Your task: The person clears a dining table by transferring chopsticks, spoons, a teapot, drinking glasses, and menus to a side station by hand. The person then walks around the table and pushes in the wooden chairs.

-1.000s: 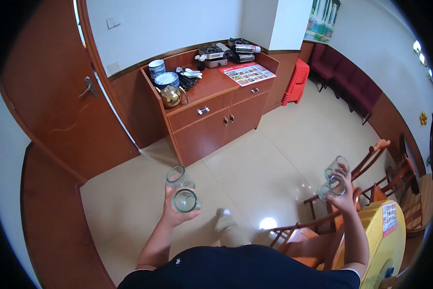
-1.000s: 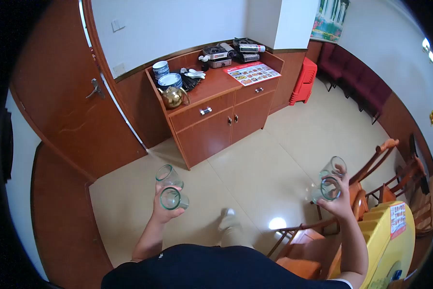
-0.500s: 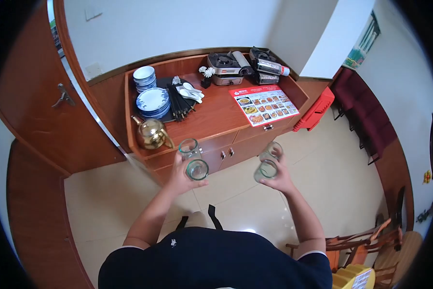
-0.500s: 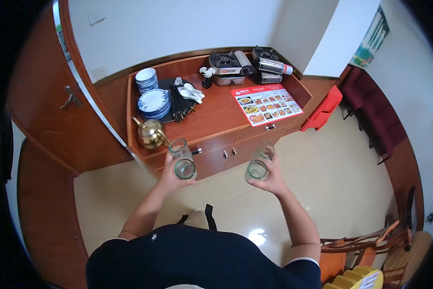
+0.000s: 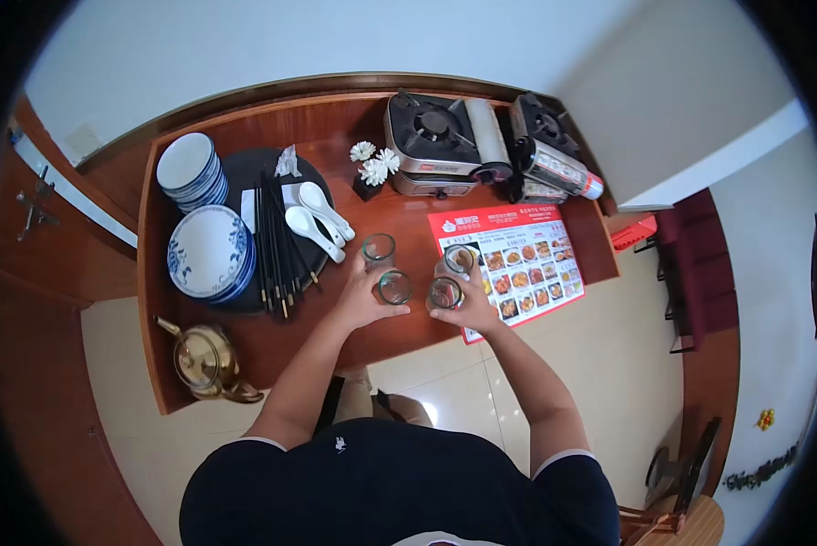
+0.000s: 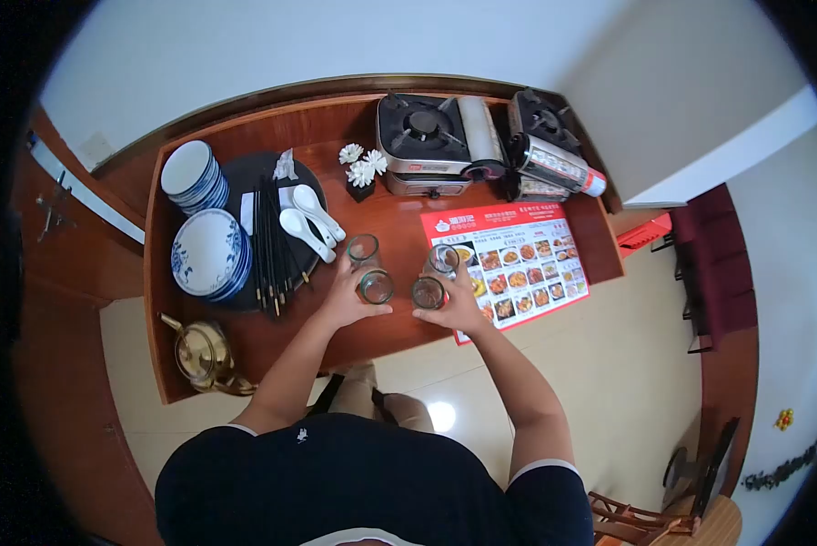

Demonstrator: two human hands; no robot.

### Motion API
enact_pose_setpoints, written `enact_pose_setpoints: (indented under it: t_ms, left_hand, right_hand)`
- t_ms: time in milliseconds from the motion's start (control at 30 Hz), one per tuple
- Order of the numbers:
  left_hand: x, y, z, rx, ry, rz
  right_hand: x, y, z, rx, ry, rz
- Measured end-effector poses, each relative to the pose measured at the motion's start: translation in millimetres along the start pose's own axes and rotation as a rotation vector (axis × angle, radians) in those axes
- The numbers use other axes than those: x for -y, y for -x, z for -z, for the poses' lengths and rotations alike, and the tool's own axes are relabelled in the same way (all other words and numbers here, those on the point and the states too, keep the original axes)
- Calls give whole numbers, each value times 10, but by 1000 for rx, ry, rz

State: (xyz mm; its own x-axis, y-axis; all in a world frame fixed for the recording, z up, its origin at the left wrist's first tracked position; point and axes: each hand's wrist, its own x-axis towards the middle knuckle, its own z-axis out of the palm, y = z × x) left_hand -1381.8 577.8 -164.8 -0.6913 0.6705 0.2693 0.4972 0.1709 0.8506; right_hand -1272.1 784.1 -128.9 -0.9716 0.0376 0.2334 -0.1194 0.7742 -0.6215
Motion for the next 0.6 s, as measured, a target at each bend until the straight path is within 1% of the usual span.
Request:
enact_pose_setpoints:
  t_ms: [33,67,133,167,267,400,533,600]
  left_hand:
    - [65,-105,-10,31,12,49]
    - [128,-193,-16,12,-8,13]
    - [201,-332,4,34,6,60]
    - [209,-378,16,51,30,97]
    - [270,-461,18,50,0,128]
    - [314,-506,-7,65,-49,151]
    - [299,-571,-65,26,-55,213]
    - [288,-617,-74,82,-108,180]
  right_hand:
    - [-83,-151,-3,20,-38,4]
    - [-185,-293,-33,26,-55,-1]
    - [-360,-577,-95,34,-70,120]
    - [-429,-689,-114,49,-81,122]
    - [-564,-922,-154,156,-124,237]
    - [-707,-1081,-185,297,-114,281]
    - [-872,-1143,-236,318,-165,292]
    - [-923,-1175,-236,323,-193,296]
